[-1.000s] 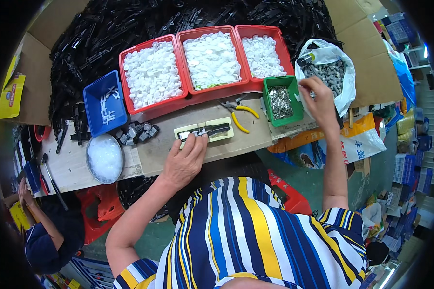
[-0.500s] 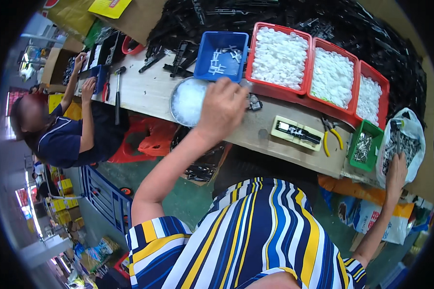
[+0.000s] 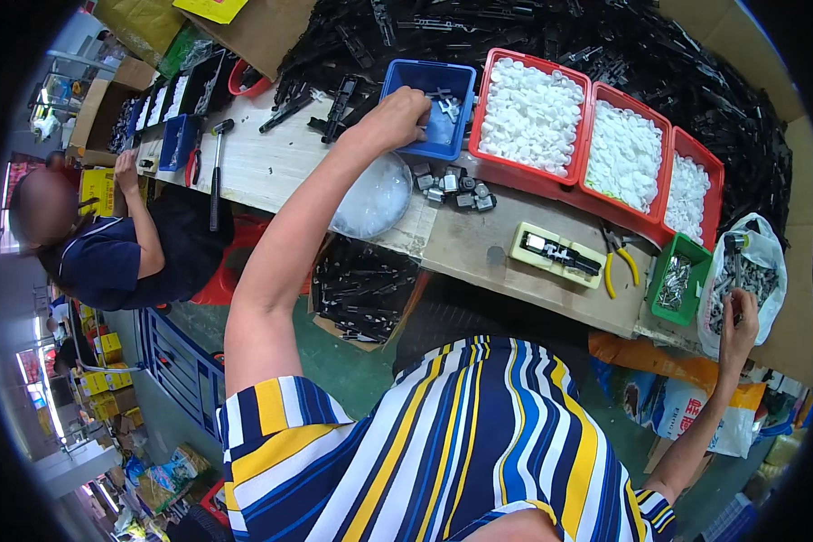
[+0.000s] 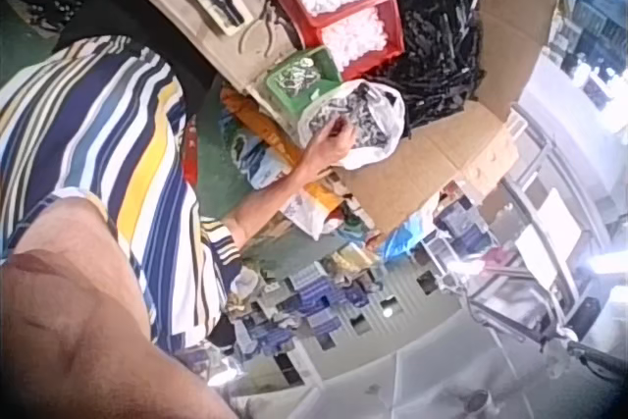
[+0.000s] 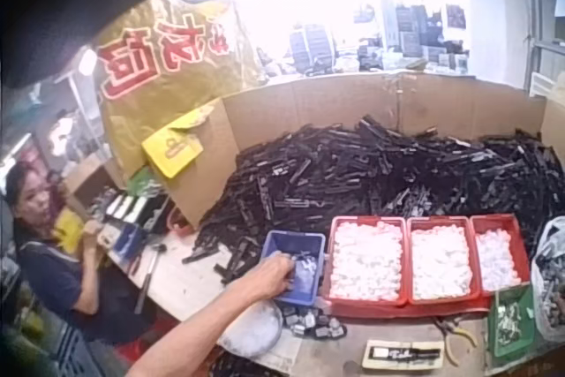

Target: The person assembles small lock mechanisms at a workbench. They pick up a white plastic component and a metal pin, insert the pin into the component, and use pliers to secure it. The person repeats this process for multiple units, placing the finished assemblies into a container.

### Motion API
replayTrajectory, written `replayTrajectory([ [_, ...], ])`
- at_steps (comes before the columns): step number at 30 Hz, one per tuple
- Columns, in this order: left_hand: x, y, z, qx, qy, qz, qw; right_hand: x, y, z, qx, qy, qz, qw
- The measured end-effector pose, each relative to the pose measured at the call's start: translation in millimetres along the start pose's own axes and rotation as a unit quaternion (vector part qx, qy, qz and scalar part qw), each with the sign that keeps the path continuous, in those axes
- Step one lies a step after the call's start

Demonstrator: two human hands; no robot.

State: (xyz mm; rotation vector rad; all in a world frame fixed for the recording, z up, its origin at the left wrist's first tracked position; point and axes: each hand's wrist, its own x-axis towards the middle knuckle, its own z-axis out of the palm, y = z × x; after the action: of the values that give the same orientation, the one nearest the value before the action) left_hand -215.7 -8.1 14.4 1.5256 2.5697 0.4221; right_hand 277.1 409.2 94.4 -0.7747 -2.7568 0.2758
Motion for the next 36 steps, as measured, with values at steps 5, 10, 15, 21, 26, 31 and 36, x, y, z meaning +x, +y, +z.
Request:
replayTrajectory([
  [5, -4.4, 11.2, -14.3, -0.075, 0.018, -0.038, 0.996, 3.1, -2.8, 2.8, 0.022, -0.004, 0.013, 1.000],
  [10, -26.2, 24.7, -39.0, -0.222, 0.168, -0.091, 0.956, 7.0, 8.9, 13.6, 0.099, 0.011, 0.004, 0.995],
  [15, -85.3, 34.2, -63.4, -0.235, 0.184, -0.175, 0.938, 13.1, 3.8, 31.4, 0.116, 0.026, 0.023, 0.993],
  [21, -134.4, 31.2, -38.3, -0.169, 0.216, -0.198, 0.941, 26.0, -22.1, 39.6, 0.112, 0.022, 0.001, 0.993],
  [26, -143.7, 28.6, -28.3, -0.191, 0.239, -0.220, 0.926, 30.8, -27.8, 35.9, 0.164, 0.020, -0.007, 0.986],
  [31, -141.1, 49.3, -47.6, -0.327, 0.291, -0.255, 0.862, 27.3, -53.3, 35.7, 0.291, 0.051, 0.002, 0.955],
  [36, -128.7, 97.9, -32.9, -0.574, 0.343, -0.226, 0.709, 33.6, -154.4, 55.6, 0.485, 0.008, -0.002, 0.874],
])
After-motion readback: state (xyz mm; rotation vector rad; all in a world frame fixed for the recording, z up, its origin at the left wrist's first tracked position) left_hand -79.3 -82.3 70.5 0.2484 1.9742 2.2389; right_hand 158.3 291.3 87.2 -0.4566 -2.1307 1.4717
